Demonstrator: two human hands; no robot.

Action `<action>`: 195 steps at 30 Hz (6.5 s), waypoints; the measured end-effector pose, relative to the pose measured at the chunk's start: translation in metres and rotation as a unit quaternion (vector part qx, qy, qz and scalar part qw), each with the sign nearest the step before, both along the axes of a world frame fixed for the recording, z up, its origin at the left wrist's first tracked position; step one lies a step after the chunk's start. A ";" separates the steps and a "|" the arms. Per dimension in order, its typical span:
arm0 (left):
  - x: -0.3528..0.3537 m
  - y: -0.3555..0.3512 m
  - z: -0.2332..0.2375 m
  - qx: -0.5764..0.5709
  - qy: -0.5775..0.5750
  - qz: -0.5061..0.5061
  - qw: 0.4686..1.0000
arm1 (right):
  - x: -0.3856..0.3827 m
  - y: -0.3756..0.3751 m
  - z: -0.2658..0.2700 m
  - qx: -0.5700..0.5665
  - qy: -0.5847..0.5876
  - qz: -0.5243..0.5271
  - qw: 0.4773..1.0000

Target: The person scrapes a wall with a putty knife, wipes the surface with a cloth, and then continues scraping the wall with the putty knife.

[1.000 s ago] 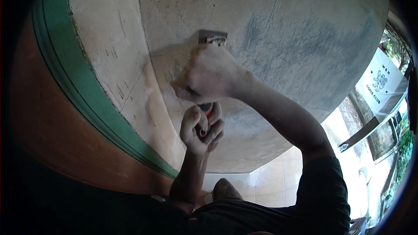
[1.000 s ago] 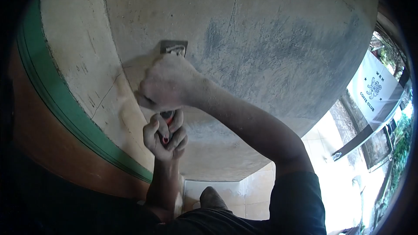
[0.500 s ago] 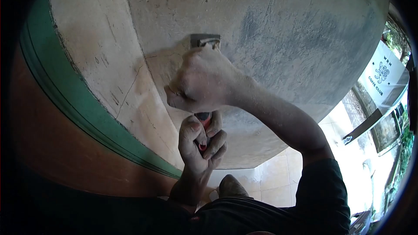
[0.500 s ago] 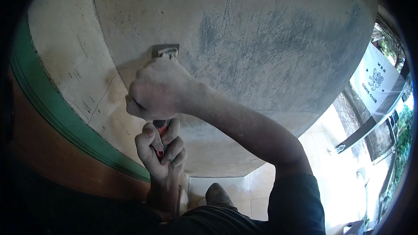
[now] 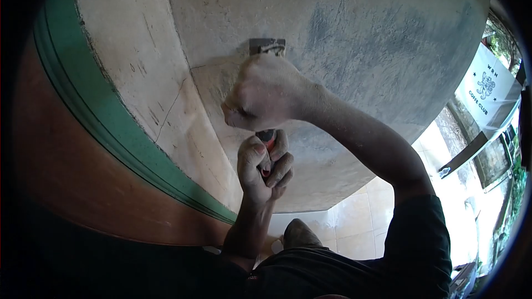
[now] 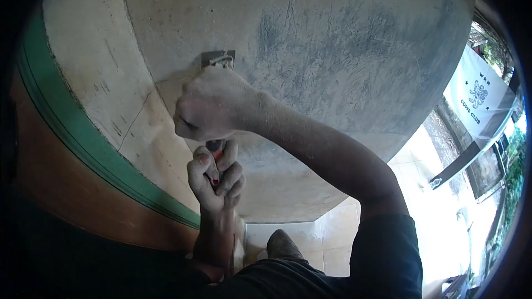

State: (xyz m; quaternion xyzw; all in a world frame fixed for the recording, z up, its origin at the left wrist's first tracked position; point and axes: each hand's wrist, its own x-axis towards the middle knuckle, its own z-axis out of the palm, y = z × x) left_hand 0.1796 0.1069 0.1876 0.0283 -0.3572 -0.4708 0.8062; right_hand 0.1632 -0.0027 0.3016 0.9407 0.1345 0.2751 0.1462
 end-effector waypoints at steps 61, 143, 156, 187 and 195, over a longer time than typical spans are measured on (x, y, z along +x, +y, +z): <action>-0.215 0.033 -0.199 0.549 -0.074 -0.056 0.831 | -0.330 -0.025 -0.250 0.830 -0.084 -0.130 0.536; -0.117 0.277 -0.496 0.809 -0.274 -0.101 0.510 | -0.166 -0.114 -0.058 -0.056 -0.210 -0.343 0.914; -0.128 0.177 -0.383 0.704 -0.189 0.062 0.682 | -0.187 -0.093 -0.167 0.055 -0.049 -0.288 0.955; -0.016 0.014 0.018 0.166 -0.055 0.193 0.965 | -0.016 -0.003 -0.006 0.019 0.062 0.080 0.995; 0.003 -0.004 0.017 0.209 -0.072 0.249 0.943 | 0.005 -0.024 -0.012 -0.016 -0.024 0.146 0.989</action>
